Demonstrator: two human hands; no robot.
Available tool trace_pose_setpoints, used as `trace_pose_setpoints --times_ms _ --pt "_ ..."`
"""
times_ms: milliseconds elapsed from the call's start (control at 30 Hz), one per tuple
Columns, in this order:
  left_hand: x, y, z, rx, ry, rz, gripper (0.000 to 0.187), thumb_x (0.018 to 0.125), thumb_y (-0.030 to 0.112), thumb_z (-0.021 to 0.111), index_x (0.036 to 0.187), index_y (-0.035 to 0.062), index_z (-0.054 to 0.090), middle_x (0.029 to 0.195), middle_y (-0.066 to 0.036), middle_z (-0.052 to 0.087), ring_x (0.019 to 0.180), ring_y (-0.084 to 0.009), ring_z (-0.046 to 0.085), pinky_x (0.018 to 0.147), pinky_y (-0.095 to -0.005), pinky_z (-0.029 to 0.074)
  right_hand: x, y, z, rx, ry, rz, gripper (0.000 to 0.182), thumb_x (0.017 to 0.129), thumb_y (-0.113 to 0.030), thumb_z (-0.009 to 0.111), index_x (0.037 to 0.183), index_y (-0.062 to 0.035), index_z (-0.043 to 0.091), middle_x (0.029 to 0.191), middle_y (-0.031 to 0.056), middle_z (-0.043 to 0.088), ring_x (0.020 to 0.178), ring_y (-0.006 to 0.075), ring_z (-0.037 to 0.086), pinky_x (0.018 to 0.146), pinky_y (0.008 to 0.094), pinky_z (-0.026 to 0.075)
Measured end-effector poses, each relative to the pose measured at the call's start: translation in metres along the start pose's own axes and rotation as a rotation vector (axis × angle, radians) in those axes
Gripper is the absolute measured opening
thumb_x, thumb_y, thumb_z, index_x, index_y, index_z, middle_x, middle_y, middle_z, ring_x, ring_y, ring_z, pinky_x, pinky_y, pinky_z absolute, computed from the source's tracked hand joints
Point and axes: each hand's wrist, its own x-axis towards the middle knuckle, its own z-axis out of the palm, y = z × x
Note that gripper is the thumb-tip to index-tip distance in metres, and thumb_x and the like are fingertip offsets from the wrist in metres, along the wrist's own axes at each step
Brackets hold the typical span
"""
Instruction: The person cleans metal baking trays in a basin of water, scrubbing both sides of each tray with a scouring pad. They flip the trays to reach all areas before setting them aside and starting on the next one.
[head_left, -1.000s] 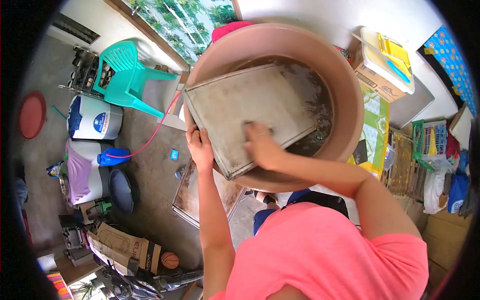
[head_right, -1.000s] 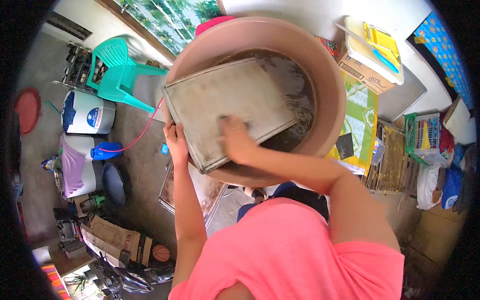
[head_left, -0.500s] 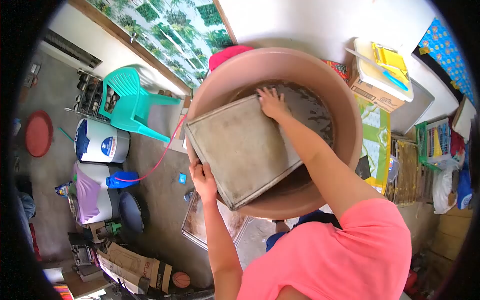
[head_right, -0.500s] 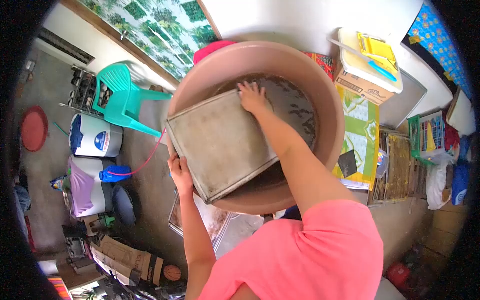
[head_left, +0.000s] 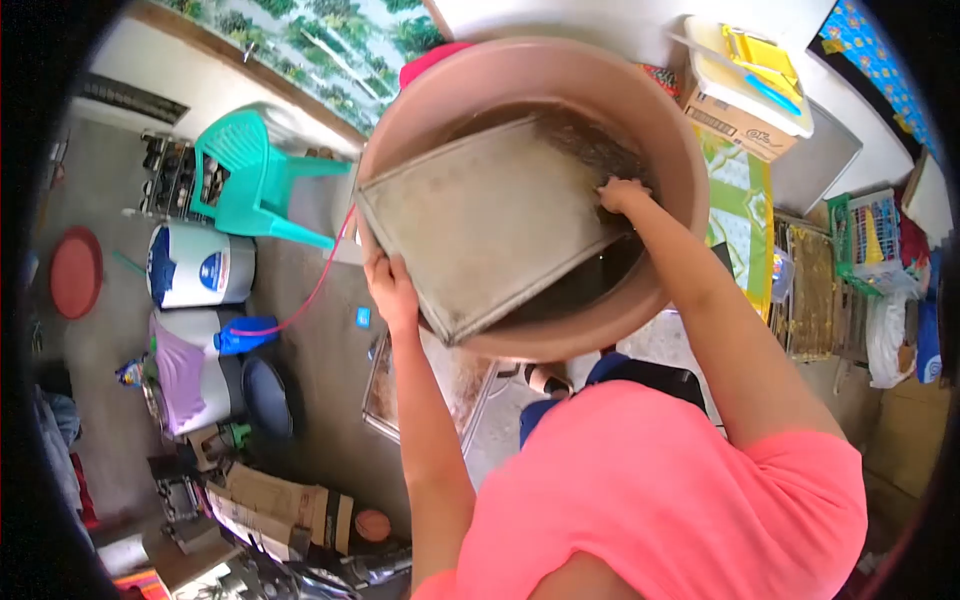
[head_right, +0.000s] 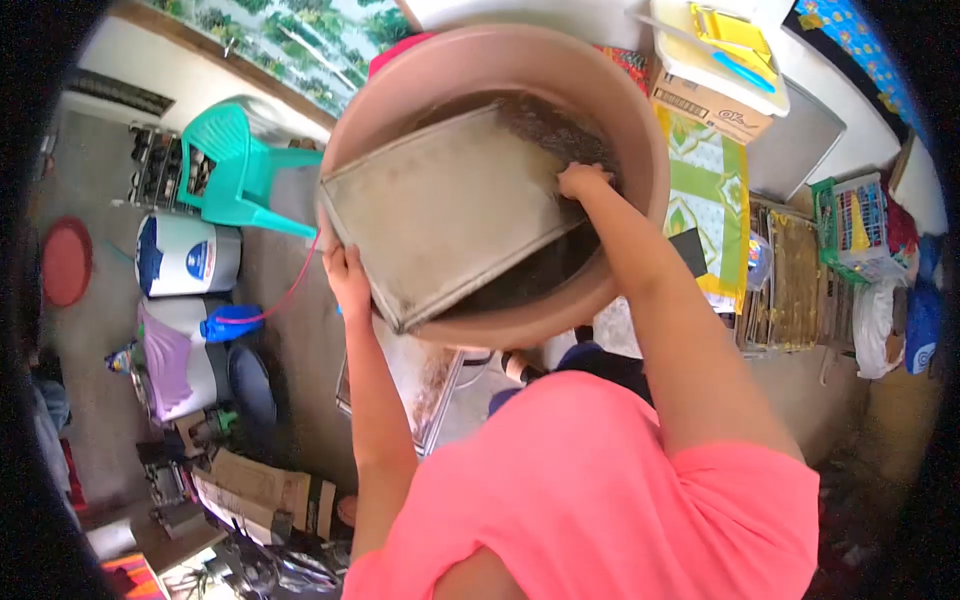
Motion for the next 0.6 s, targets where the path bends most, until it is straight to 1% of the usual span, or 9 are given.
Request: trace_pose_setpoints --times_ms 67,133,167,200,267,333,433,533,600 --pt "0.0 -0.008 0.001 0.121 -0.027 -0.076 0.034 0.084 0.031 0.062 0.095 -0.0009 0.062 0.125 -0.013 0.053 0.119 -0.0342 0.045 0.102 -0.054 0.027 0.022 0.003 0.028 -0.479 -0.273 -0.318 0.051 0.088 -0.024 0.046 0.134 -0.0018 0.045 0.129 0.0198 0.054 0.119 0.0365 0.05 0.097 0.0477 0.041" --pt "0.0 0.014 0.001 0.379 -0.017 -0.105 0.041 0.08 0.038 0.067 0.098 0.0015 0.063 0.127 -0.01 0.053 0.124 -0.0334 0.04 0.102 -0.0619 0.022 0.011 -0.007 0.026 -0.649 -0.359 -0.481 0.054 0.083 -0.016 0.048 0.133 0.0021 0.044 0.123 0.0204 0.058 0.11 0.0374 0.058 0.092 0.0429 0.047" --pt "0.004 0.004 0.004 0.31 -0.015 -0.124 0.051 0.072 0.043 0.073 0.102 0.0033 0.062 0.128 -0.009 0.052 0.128 -0.0333 0.034 0.099 -0.0676 0.02 -0.005 -0.013 0.029 -0.58 -0.322 -0.484 0.054 0.081 -0.012 0.049 0.132 0.0036 0.044 0.12 0.0208 0.059 0.106 0.0375 0.06 0.09 0.0415 0.048" --pt "0.01 -0.007 0.004 0.265 -0.044 -0.135 0.05 0.072 0.042 0.074 0.1 0.0028 0.062 0.124 -0.01 0.054 0.125 -0.0335 0.037 0.099 -0.0657 0.022 -0.031 -0.018 0.024 -0.511 -0.282 -0.483 0.054 0.078 -0.008 0.049 0.13 0.0051 0.045 0.117 0.0211 0.061 0.103 0.0375 0.062 0.088 0.0401 0.05" --pt "0.023 -0.003 0.002 0.125 -0.076 -0.138 0.046 0.072 0.038 0.074 0.096 0.0005 0.062 0.112 -0.012 0.058 0.113 -0.0329 0.046 0.095 -0.0586 0.029 -0.075 -0.019 0.013 -0.131 -0.035 -0.358 0.04 0.075 -0.009 0.056 0.113 0.0001 0.062 0.114 0.0245 0.061 0.105 0.0374 0.061 0.091 0.0427 0.048" --pt "0.028 0.025 -0.003 -0.055 -0.089 -0.131 0.038 0.075 0.029 0.073 0.091 -0.0032 0.061 0.095 -0.015 0.062 0.096 -0.0316 0.057 0.088 -0.0481 0.039 -0.079 -0.014 0.007 0.071 0.05 -0.308 0.044 0.078 -0.012 0.052 0.122 -0.0047 0.056 0.114 0.0246 0.062 0.106 0.0378 0.06 0.092 0.0449 0.047" --pt "0.03 0.068 -0.012 -0.39 -0.142 -0.124 0.022 0.079 0.012 0.066 0.088 -0.0061 0.059 0.091 -0.015 0.061 0.082 -0.0237 0.059 0.072 -0.0345 0.047 -0.087 -0.005 -0.014 0.34 0.145 -0.281 0.048 0.08 -0.016 0.046 0.127 -0.0086 0.05 0.114 0.0247 0.061 0.109 0.0388 0.058 0.093 0.0469 0.045" --pt "0.017 0.145 -0.021 -0.782 -0.125 -0.261 0.015 0.081 0.007 0.063 0.09 -0.0032 0.058 0.089 -0.01 0.062 0.077 -0.0178 0.057 0.07 -0.0314 0.046 -0.075 0.007 -0.027 0.613 0.229 -0.245 0.049 0.079 -0.015 0.046 0.128 -0.0078 0.049 0.116 0.0261 0.059 0.11 0.0404 0.056 0.093 0.0472 0.044" --pt "0.019 0.162 -0.034 -0.734 -0.135 -0.25 0.011 0.082 0.004 0.062 0.09 -0.0003 0.057 0.087 -0.008 0.063 0.075 -0.0141 0.057 0.07 -0.0276 0.046 -0.064 0.016 -0.027 0.769 0.355 -0.282 0.049 0.08 -0.019 0.047 0.128 -0.005 0.048 0.116 0.0284 0.058 0.11 0.0427 0.054 0.093 0.0471 0.042"
